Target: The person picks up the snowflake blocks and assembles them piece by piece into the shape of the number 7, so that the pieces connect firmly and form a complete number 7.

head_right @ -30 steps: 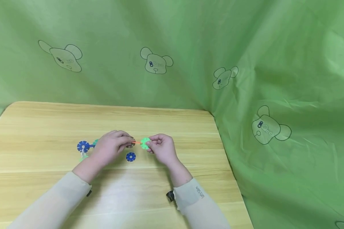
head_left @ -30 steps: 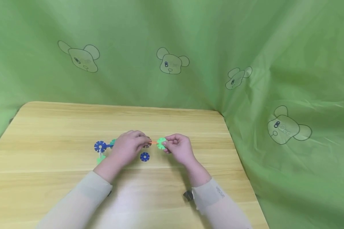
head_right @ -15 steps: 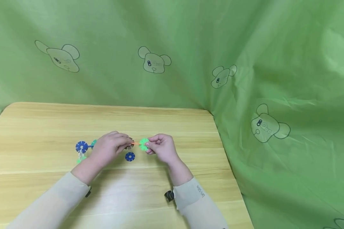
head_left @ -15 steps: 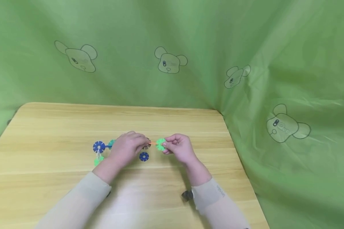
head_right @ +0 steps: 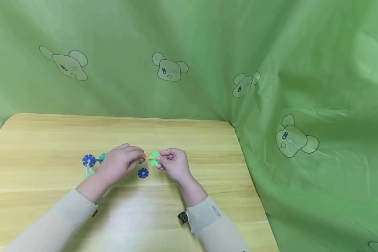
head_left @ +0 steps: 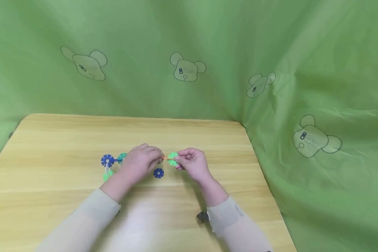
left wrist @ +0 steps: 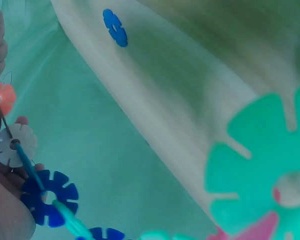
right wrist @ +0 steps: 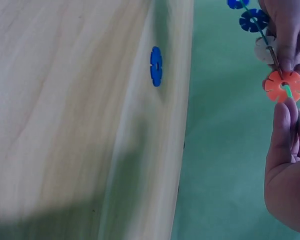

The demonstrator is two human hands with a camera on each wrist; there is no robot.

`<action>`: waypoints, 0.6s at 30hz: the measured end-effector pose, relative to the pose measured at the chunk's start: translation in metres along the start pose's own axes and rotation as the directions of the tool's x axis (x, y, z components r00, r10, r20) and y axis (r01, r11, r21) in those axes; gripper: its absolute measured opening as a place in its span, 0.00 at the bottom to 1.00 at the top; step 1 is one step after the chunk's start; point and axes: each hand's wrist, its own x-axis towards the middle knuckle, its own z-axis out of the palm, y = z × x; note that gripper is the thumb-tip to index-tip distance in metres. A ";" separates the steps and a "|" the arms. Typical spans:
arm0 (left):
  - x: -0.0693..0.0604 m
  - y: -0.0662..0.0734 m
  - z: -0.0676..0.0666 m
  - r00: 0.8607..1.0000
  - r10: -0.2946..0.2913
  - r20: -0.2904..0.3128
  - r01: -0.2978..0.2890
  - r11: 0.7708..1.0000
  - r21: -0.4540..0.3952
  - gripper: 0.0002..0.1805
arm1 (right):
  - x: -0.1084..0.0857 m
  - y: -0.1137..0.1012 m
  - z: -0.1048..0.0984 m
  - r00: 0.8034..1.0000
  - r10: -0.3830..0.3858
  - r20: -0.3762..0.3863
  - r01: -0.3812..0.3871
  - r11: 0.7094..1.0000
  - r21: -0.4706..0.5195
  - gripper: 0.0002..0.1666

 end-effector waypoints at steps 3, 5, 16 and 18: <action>0.003 0.000 0.001 0.999 -0.013 0.034 0.013 1.000 -0.002 0.10 | 0.000 0.002 0.003 1.000 -0.024 -0.001 0.024 1.000 0.000 0.09; 0.004 -0.001 0.000 0.999 -0.027 0.045 0.027 1.000 -0.009 0.11 | 0.001 0.004 0.004 1.000 -0.027 -0.005 0.027 1.000 -0.006 0.08; 0.005 -0.017 -0.003 0.996 -0.069 0.056 0.069 0.998 0.004 0.06 | 0.025 0.048 0.011 0.994 0.045 0.103 0.052 0.629 -0.776 0.28; 0.005 -0.018 -0.002 0.997 -0.063 0.053 0.064 0.998 -0.002 0.06 | 0.025 0.049 0.020 0.989 0.056 0.139 0.085 0.556 -0.827 0.27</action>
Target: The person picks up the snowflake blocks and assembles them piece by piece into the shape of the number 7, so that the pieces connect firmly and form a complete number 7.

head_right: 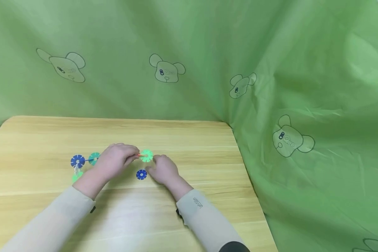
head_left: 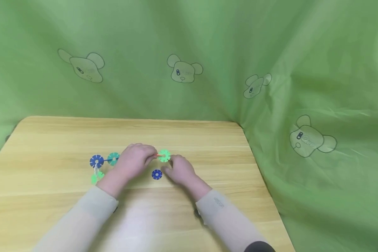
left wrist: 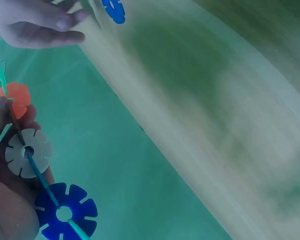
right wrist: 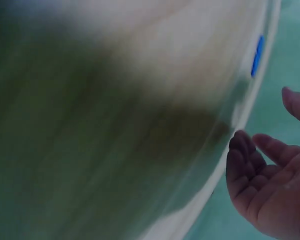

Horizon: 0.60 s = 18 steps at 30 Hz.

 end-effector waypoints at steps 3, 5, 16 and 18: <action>0.000 0.001 -0.001 1.000 -0.009 0.005 0.009 1.000 -0.001 0.06 | -0.001 -0.012 0.006 1.000 -0.007 0.024 0.010 0.993 -0.116 0.30; 0.000 0.001 -0.001 0.999 -0.037 0.015 0.037 0.999 0.000 0.06 | -0.003 -0.018 0.009 0.999 -0.019 0.031 0.024 0.984 -0.179 0.35; -0.002 -0.001 -0.007 0.989 -0.147 0.029 0.147 0.989 -0.012 0.10 | -0.001 -0.023 0.019 0.992 -0.097 0.076 0.117 0.935 -0.336 0.36; -0.002 -0.002 -0.007 0.988 -0.149 0.033 0.150 0.989 -0.012 0.09 | 0.000 -0.024 0.020 0.993 -0.093 0.077 0.113 0.936 -0.335 0.36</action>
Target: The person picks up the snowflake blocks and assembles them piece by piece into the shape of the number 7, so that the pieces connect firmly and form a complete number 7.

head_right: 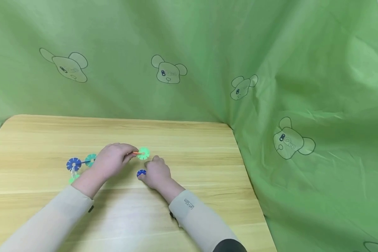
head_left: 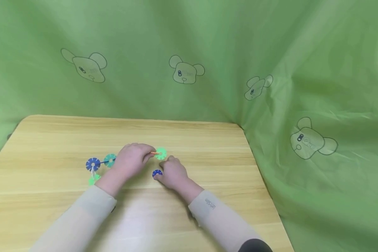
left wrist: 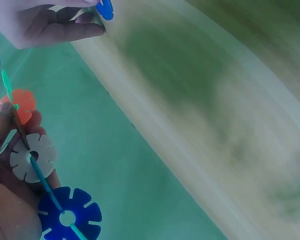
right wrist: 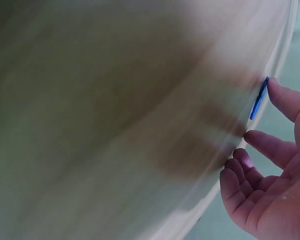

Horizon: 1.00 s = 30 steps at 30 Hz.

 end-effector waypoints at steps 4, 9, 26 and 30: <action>-0.001 -0.002 0.000 1.000 0.006 -0.003 -0.006 1.000 0.003 0.08 | 0.000 -0.002 0.000 1.000 0.004 -0.001 -0.004 1.000 0.011 0.31; -0.003 -0.004 0.001 1.000 -0.001 -0.012 0.001 1.000 -0.004 0.08 | -0.001 -0.003 0.000 1.000 0.003 -0.008 -0.003 1.000 0.020 0.23; -0.008 -0.008 0.003 1.000 -0.031 -0.002 0.031 0.999 -0.022 0.09 | 0.000 -0.003 -0.002 1.000 0.014 0.027 -0.017 0.989 0.148 0.20; -0.009 -0.007 0.002 1.000 -0.016 -0.023 0.015 0.999 -0.033 0.10 | 0.000 0.000 -0.001 0.999 0.013 0.030 -0.020 0.974 0.227 0.20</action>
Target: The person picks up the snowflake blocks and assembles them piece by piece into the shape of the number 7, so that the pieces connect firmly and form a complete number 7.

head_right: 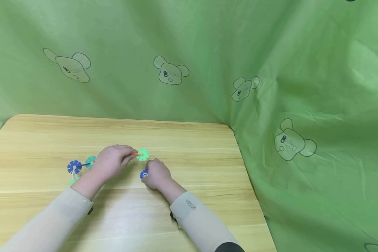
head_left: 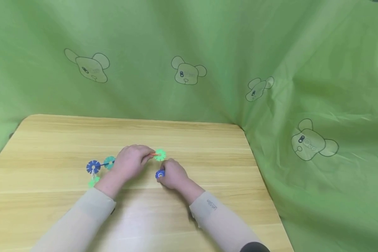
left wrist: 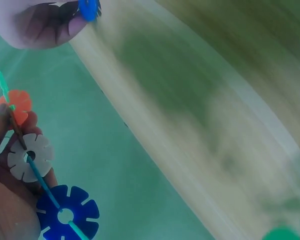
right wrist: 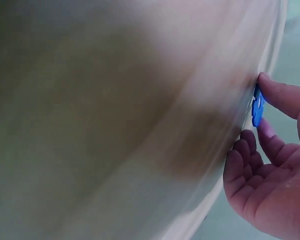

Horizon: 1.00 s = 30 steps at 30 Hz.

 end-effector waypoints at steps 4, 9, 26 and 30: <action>-0.001 -0.002 0.000 1.000 -0.007 -0.004 0.007 1.000 -0.001 0.10 | -0.003 0.006 0.000 1.000 -0.012 -0.008 0.012 0.998 0.067 0.20; -0.001 -0.004 0.002 1.000 -0.018 0.004 0.018 1.000 -0.005 0.10 | -0.006 0.016 -0.005 0.999 -0.022 -0.024 0.027 0.979 0.202 0.12; -0.005 0.002 0.006 1.000 -0.010 0.006 0.010 0.998 -0.054 0.09 | -0.030 0.035 -0.055 0.960 0.046 -0.275 0.134 0.789 0.599 0.09; -0.005 0.003 0.006 1.000 -0.016 0.027 0.017 0.998 -0.068 0.09 | -0.034 0.033 -0.059 0.937 0.032 -0.349 0.191 0.788 0.586 0.08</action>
